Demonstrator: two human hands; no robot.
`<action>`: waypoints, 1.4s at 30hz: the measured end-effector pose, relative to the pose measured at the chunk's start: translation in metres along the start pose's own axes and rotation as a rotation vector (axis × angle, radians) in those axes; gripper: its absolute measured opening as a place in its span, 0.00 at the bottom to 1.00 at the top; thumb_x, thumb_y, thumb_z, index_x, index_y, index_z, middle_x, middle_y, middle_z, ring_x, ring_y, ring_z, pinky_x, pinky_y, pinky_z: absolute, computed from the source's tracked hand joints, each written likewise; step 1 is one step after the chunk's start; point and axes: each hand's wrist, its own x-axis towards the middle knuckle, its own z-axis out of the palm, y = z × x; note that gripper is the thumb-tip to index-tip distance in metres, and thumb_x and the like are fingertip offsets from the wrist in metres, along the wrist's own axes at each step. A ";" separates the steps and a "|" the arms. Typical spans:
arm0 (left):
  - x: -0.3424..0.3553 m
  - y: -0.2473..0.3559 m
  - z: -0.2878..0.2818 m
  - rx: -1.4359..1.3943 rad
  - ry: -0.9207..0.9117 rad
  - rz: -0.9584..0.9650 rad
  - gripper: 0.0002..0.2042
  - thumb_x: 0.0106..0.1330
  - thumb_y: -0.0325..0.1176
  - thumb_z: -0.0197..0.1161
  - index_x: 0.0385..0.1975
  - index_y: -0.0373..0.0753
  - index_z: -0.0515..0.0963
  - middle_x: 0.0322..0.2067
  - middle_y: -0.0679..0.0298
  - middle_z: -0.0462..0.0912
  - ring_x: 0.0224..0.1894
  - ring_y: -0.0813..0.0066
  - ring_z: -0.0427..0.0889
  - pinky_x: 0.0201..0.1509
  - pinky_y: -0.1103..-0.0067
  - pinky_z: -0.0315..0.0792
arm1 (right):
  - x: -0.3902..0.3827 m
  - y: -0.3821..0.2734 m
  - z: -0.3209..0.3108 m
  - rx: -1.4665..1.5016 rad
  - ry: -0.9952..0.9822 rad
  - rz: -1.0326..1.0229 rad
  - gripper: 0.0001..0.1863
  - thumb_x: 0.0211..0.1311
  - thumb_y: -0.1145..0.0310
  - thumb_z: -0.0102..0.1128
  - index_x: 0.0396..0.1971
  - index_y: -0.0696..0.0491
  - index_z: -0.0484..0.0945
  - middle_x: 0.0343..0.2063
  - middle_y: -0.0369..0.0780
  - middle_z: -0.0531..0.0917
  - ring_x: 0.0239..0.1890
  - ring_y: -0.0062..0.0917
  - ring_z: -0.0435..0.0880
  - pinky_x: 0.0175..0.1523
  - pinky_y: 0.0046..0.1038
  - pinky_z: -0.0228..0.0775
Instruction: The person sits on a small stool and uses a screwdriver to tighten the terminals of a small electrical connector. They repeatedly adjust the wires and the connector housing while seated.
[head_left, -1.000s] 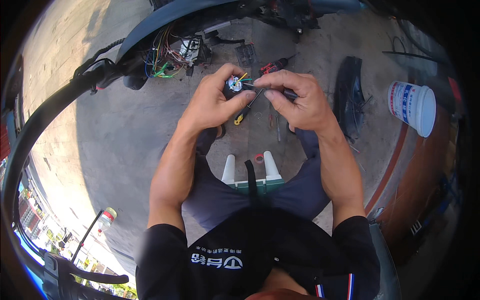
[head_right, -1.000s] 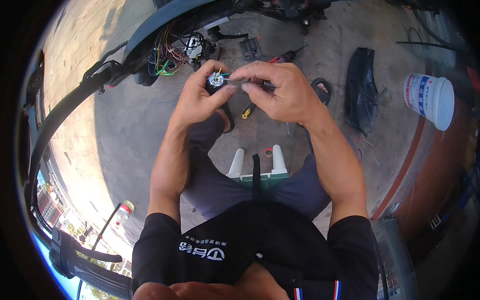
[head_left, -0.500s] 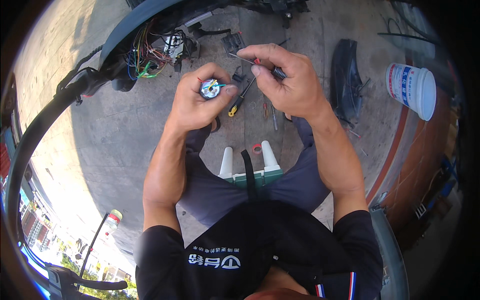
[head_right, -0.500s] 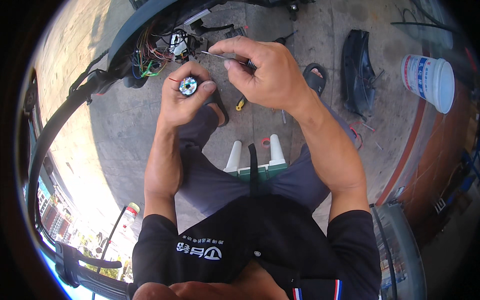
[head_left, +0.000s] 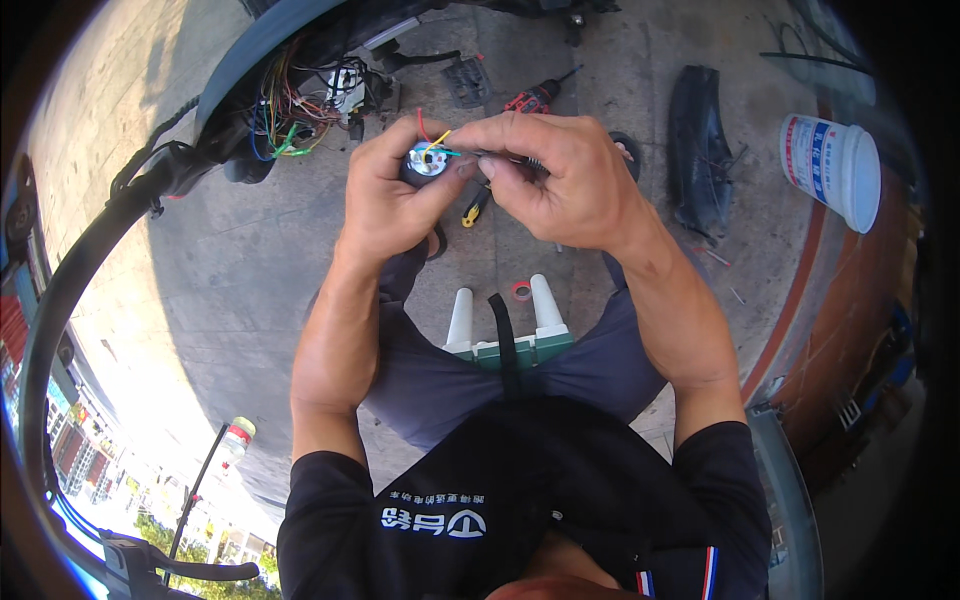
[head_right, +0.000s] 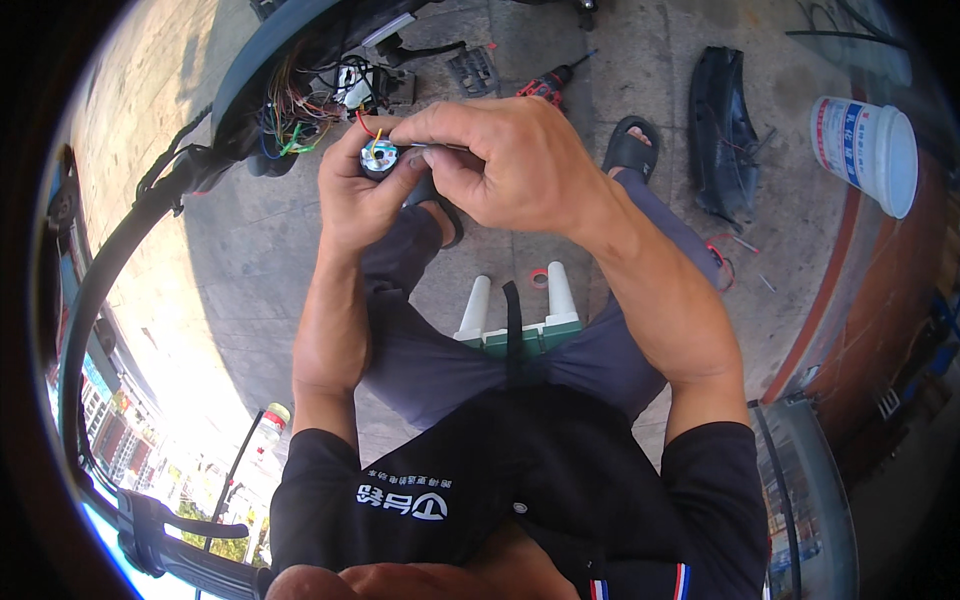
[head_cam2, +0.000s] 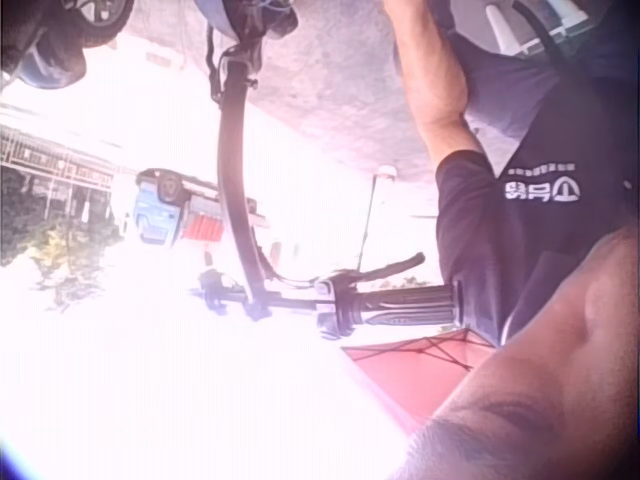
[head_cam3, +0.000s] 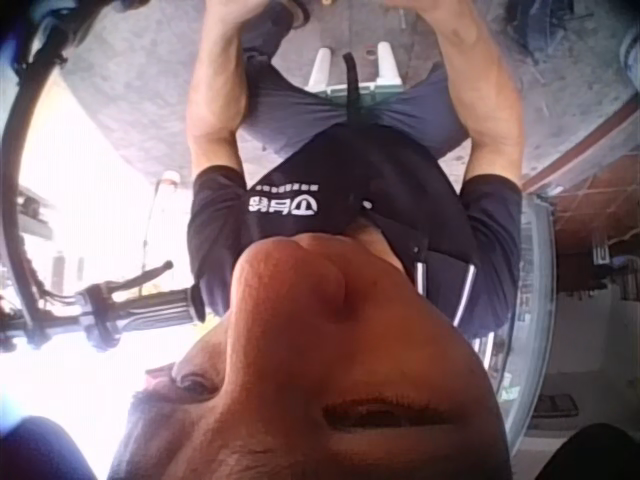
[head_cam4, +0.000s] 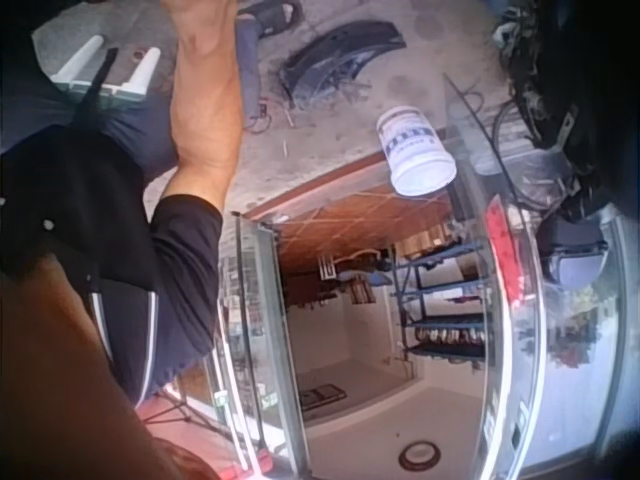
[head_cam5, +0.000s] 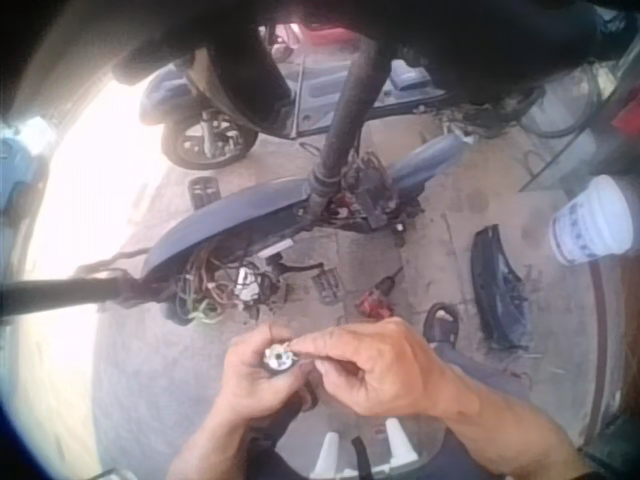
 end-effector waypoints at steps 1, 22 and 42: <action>0.001 0.001 0.001 0.027 0.017 0.018 0.12 0.55 0.29 0.74 0.37 0.36 0.80 0.25 0.65 0.80 0.27 0.79 0.79 0.31 0.80 0.72 | 0.000 -0.001 0.001 -0.008 0.005 -0.003 0.14 0.54 0.77 0.63 0.42 0.50 0.84 0.30 0.42 0.87 0.27 0.34 0.86 0.31 0.30 0.76; 0.005 0.000 0.000 0.211 0.049 0.208 0.16 0.53 0.26 0.73 0.41 0.37 0.78 0.33 0.59 0.81 0.34 0.62 0.79 0.39 0.72 0.72 | -0.002 0.005 -0.008 0.051 -0.013 0.115 0.16 0.57 0.81 0.58 0.46 0.56 0.82 0.23 0.38 0.81 0.23 0.19 0.80 0.30 0.23 0.70; -0.006 -0.002 0.003 -0.303 0.058 0.042 0.20 0.69 0.37 0.65 0.53 0.38 0.64 0.41 0.54 0.80 0.36 0.72 0.77 0.41 0.77 0.72 | 0.001 0.011 -0.005 0.039 0.074 0.001 0.15 0.57 0.81 0.60 0.45 0.57 0.82 0.30 0.39 0.84 0.28 0.22 0.82 0.36 0.24 0.73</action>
